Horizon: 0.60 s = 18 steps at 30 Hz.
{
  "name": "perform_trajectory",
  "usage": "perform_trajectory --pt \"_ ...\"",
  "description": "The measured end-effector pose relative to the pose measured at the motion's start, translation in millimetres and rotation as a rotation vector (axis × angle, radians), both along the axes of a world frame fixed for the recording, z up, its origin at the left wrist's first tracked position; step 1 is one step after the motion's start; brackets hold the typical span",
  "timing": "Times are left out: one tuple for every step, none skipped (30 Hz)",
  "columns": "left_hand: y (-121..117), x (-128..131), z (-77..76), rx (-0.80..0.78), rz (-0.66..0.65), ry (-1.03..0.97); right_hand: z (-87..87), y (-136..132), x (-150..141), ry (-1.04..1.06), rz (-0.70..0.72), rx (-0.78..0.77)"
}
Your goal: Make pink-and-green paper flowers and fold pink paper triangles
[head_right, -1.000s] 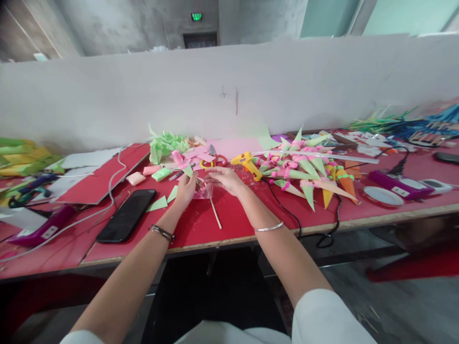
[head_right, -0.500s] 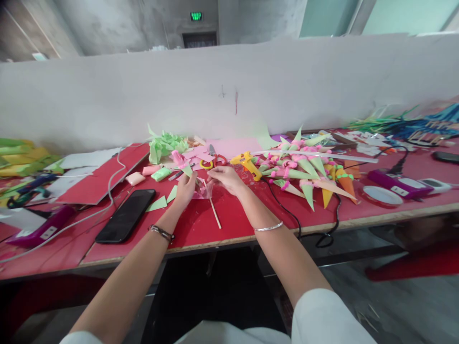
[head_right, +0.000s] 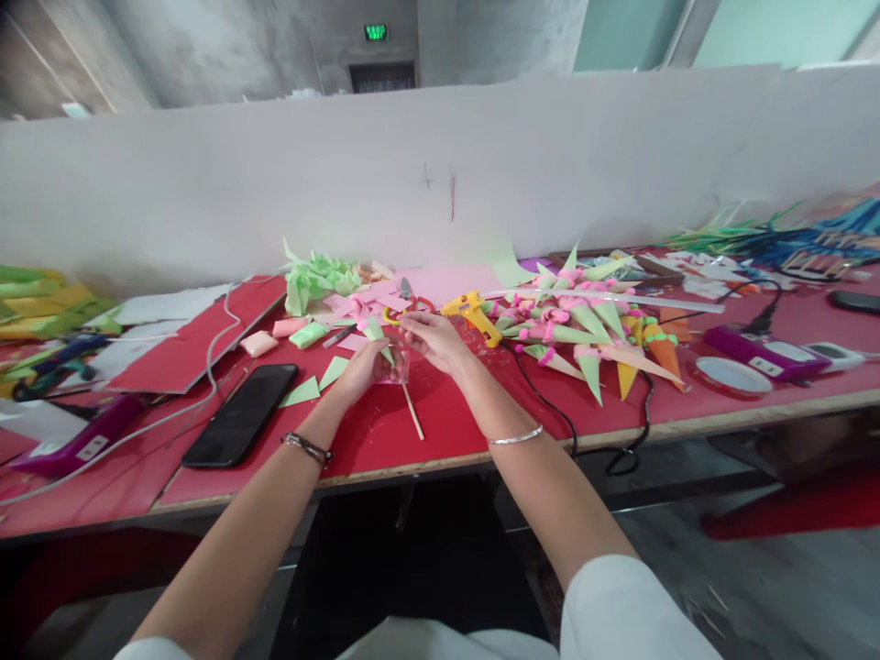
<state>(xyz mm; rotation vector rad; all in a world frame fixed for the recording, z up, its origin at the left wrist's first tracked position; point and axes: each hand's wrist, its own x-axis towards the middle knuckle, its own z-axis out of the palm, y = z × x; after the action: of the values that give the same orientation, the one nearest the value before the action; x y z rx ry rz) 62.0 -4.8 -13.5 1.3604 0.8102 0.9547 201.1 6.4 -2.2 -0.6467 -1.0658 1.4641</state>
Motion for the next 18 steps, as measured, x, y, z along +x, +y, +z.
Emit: perform_trajectory --pt "-0.4 0.0 0.1 -0.007 -0.012 0.007 0.3 0.4 0.3 0.017 0.0 -0.002" --pt "-0.7 0.0 0.3 -0.012 -0.022 0.017 0.7 0.9 0.6 0.032 -0.002 -0.001" --pt "-1.2 0.1 0.7 -0.017 -0.031 0.029 1.0 1.1 0.7 0.044 -0.004 0.004" --pt "-1.6 0.2 1.0 -0.019 -0.039 0.043 1.3 1.2 0.7 0.053 -0.005 0.01" --pt "-2.0 0.4 1.3 -0.017 -0.044 0.057 1.7 1.0 0.5 0.059 -0.003 0.019" --pt "-2.3 0.6 1.4 -0.012 -0.047 0.072 2.1 0.5 0.0 0.06 0.0 0.027" --pt "-2.4 1.0 1.3 -0.004 -0.048 0.085 2.5 -0.1 -0.6 0.057 0.005 0.036" --pt "-2.4 1.3 1.0 0.008 -0.048 0.099 2.8 -0.8 -1.5 0.051 0.009 0.045" --pt "-2.2 1.6 0.5 0.021 -0.049 0.112 2.9 -1.6 -2.6 0.043 0.012 0.056" --pt "-1.9 2.0 -0.2 0.035 -0.05 0.125 2.9 -2.2 -3.7 0.034 0.012 0.068" --pt "-1.5 2.2 -0.9 0.047 -0.052 0.137 2.7 -2.7 -5.0 0.023 0.01 0.081" --pt "-1.3 2.4 -1.6 0.057 -0.055 0.149 2.2 -3.0 -6.3 0.011 0.007 0.097" --pt "-1.2 2.5 -2.2 0.065 -0.056 0.159 1.5 -3.0 -7.6 -0.002 0.003 0.113" --pt "-1.2 2.5 -2.6 0.071 -0.058 0.168 0.6 -2.9 -8.7 -0.018 0.0 0.129" --pt "-1.4 2.5 -2.7 0.076 -0.059 0.175 -0.3 -2.7 -9.6 -0.034 -0.005 0.143" --pt "-1.8 2.5 -2.6 0.08 -0.061 0.18 -1.3 -2.4 -10.4 -0.05 -0.01 0.157" --pt "-2.2 2.5 -2.4 0.083 -0.063 0.184 -2.1 -2.1 -11.0 -0.065 -0.017 0.168" --pt "-2.6 2.5 -2.1 0.087 -0.065 0.187 -2.7 -1.9 -11.4 -0.078 -0.024 0.178"
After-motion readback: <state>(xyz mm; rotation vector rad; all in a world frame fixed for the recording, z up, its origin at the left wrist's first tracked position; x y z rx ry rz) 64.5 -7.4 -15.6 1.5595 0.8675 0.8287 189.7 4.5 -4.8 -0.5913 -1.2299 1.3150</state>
